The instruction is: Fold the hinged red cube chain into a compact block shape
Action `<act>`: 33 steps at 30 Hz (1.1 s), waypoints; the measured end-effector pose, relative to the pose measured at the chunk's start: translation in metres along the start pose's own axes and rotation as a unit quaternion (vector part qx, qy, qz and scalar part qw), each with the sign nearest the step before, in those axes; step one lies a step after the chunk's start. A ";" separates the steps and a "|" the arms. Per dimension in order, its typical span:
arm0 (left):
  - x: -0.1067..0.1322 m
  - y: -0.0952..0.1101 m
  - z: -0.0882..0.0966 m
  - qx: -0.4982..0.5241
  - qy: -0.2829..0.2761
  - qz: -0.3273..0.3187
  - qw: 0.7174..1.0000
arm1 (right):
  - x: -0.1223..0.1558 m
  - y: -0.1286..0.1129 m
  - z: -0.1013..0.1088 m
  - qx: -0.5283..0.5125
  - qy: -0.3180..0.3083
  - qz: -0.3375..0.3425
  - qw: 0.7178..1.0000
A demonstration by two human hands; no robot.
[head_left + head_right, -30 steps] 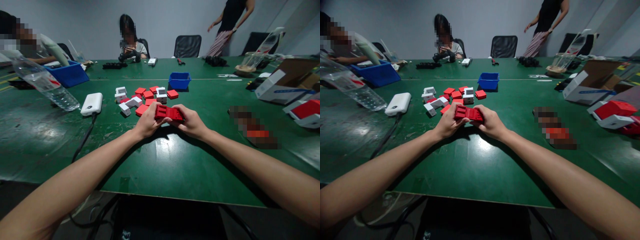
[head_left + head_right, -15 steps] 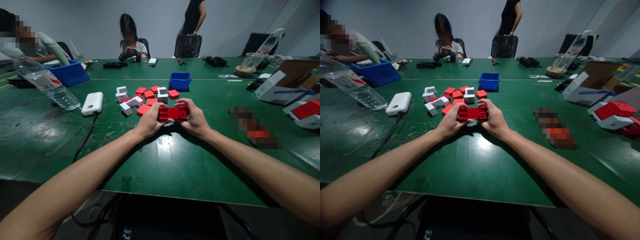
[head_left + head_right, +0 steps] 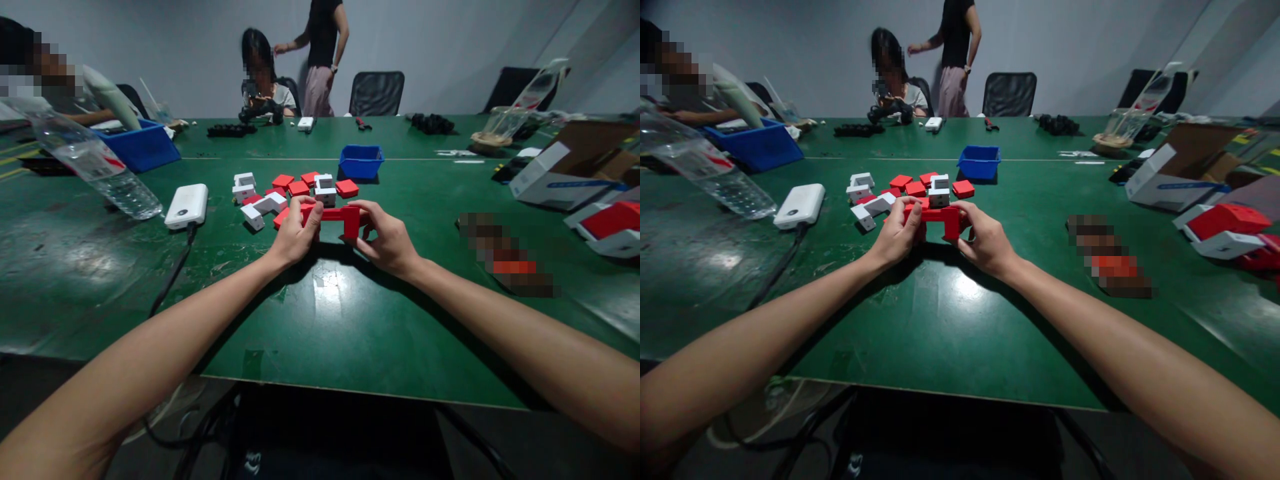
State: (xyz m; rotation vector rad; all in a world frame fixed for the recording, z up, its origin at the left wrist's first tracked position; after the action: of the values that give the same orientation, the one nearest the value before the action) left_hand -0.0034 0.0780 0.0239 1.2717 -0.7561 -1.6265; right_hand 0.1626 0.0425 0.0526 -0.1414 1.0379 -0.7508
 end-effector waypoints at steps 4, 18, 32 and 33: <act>-0.002 -0.002 0.002 0.025 0.003 0.015 1.000 | -0.002 -0.001 0.003 0.018 0.007 0.000 1.000; 0.002 0.014 0.000 0.007 -0.002 -0.047 0.999 | 0.001 0.006 0.001 -0.007 0.003 -0.093 0.996; 0.003 0.015 0.012 -0.097 0.043 -0.042 0.993 | 0.002 -0.003 -0.008 0.013 -0.038 -0.001 0.999; 0.002 0.015 0.011 -0.101 0.040 -0.049 0.993 | 0.002 -0.004 -0.007 0.015 -0.032 0.005 0.999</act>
State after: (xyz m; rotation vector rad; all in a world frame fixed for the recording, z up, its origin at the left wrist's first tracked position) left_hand -0.0095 0.0692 0.0386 1.2357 -0.4723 -1.6732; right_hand 0.1554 0.0402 0.0493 -0.1334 0.9652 -0.7472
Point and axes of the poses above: each hand's wrist, its own x-axis away from the middle knuckle, its own z-axis out of the back of the hand, y = z × x, the point moved 8 cm from there along -x, towards the middle knuckle, and after that the axes turned 7 degrees about y, right-handed, at the moved point
